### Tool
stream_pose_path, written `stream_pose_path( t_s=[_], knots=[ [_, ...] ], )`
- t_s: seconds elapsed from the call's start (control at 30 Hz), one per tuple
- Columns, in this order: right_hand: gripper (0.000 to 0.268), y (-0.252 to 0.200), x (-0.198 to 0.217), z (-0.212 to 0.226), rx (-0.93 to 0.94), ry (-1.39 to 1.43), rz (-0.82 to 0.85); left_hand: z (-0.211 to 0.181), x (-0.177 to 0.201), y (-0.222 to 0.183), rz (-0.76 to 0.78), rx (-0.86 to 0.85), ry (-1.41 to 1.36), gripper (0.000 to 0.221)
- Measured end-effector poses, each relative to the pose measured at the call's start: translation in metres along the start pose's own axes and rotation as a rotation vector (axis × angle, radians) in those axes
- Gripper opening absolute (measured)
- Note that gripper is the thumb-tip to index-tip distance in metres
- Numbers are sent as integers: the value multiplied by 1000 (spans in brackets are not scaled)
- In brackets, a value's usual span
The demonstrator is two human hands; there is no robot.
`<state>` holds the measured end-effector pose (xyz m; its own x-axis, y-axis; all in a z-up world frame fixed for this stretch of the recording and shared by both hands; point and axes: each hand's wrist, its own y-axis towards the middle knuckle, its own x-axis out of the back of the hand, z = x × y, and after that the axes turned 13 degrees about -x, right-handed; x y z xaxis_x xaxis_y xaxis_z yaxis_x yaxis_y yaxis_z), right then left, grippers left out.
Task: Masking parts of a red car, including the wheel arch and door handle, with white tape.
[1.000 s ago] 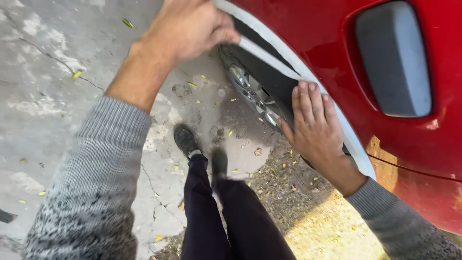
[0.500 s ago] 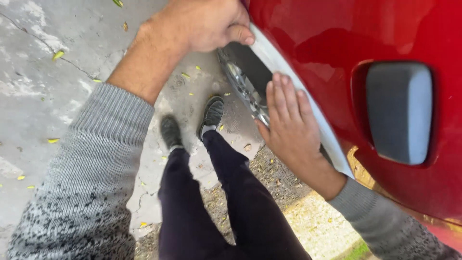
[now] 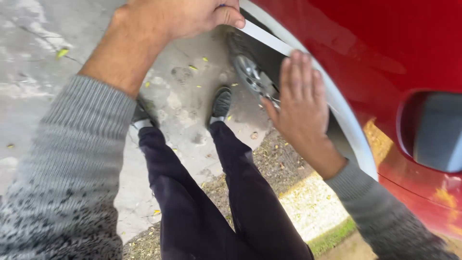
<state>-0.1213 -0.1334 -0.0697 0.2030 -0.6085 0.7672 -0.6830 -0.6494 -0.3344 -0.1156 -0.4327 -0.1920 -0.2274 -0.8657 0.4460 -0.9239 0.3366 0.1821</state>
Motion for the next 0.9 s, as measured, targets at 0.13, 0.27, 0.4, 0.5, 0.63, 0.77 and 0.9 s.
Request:
stream_pose_path(
  t_s=[0.13, 0.27, 0.4, 0.5, 0.63, 0.77, 0.9],
  knots=[
    [91, 6, 12, -3, 21, -179, 31, 24, 10, 0, -103, -133, 14, 29],
    [92, 2, 12, -2, 38, -226, 112, 39, -30, 20, -91, 95, -24, 30],
    [91, 10, 14, -3, 79, -342, 72, 55, -49, 36, -136, 82, -63, 34],
    [86, 23, 20, -5, 161, -292, 53, 59, -62, 42, -215, 69, -96, 29],
    [84, 48, 33, 7, 230, -354, 31, 60, -59, 39, -225, 74, -127, 30],
    [87, 64, 33, 19, 249, -415, 55, 54, -53, 29, -241, 64, -112, 28],
    [89, 76, 31, 27, 224, -353, 67, 54, -49, 19, -352, 5, -21, 24]
  ],
)
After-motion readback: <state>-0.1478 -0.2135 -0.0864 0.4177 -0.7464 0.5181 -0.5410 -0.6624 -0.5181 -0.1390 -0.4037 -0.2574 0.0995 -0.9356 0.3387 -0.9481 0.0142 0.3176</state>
